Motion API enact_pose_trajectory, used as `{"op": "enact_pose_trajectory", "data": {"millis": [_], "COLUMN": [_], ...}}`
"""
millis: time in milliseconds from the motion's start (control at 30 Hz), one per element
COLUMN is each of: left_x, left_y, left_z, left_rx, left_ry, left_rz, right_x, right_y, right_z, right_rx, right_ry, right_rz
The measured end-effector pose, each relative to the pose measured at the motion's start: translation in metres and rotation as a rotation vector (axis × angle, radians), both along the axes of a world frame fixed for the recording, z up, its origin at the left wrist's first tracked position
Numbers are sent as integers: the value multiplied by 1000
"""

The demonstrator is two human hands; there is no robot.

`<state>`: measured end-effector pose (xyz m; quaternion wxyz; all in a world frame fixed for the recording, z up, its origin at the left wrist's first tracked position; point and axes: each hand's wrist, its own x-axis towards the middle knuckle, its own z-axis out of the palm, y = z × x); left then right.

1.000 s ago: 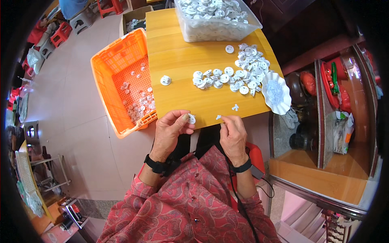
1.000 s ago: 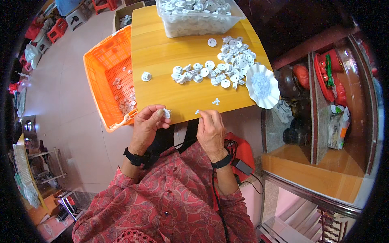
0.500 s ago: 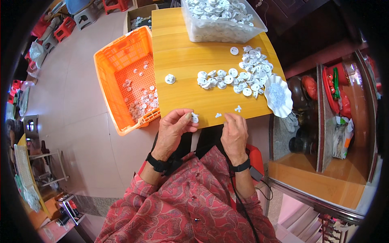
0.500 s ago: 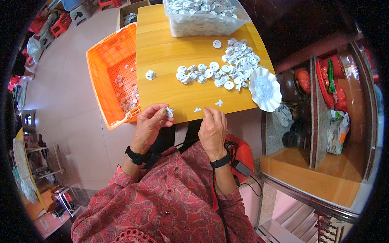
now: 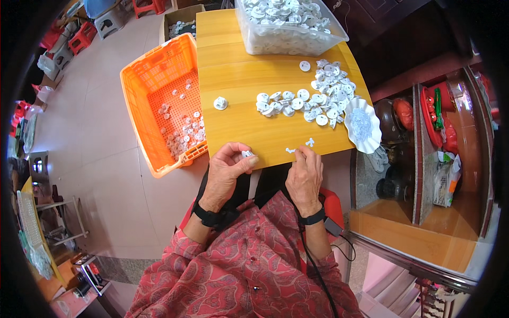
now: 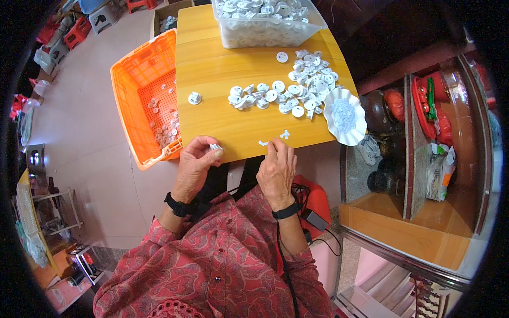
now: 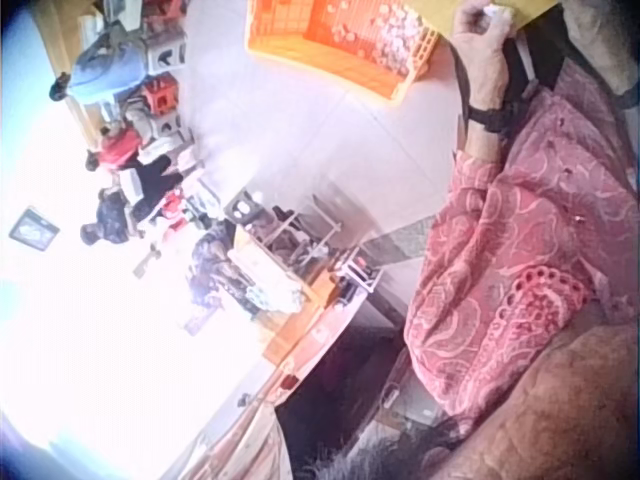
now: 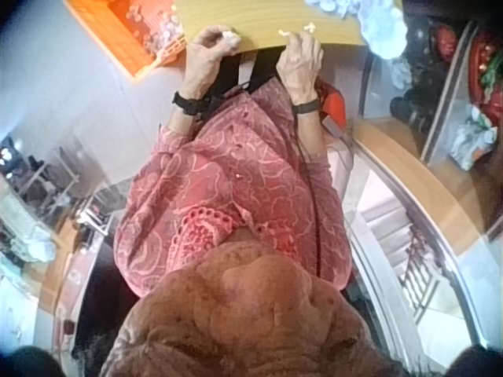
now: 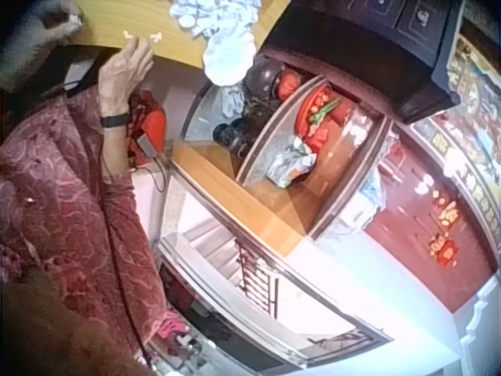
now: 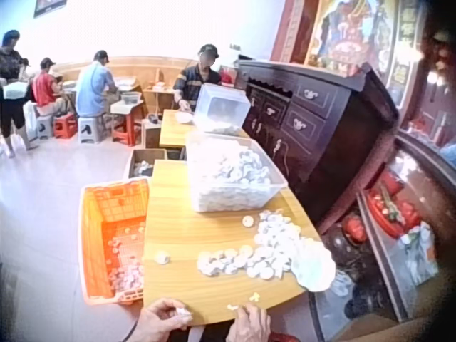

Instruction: Assembling small plastic shoe components by hand at a workstation.

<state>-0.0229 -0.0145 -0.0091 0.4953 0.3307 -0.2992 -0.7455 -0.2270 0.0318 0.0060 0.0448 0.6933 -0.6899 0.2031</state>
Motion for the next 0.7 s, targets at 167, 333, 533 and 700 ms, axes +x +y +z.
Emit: {"op": "enact_pose_trajectory", "data": {"millis": [167, 333, 533, 700], "left_x": [0, 0, -1, -1], "left_y": [-1, 0, 1, 1], "left_z": [2, 7, 9, 6], "left_rx": [33, 51, 29, 23], "left_ry": [-10, -11, -30, -22], "left_rz": [-12, -31, -29, -26], "right_x": [6, 10, 16, 18], "right_y": [2, 3, 1, 0], "right_z": [7, 6, 14, 10], "right_rx": [-16, 23, 12, 47], "right_ry": [-59, -20, -30, -7], "right_rz": [26, 57, 83, 109]}}
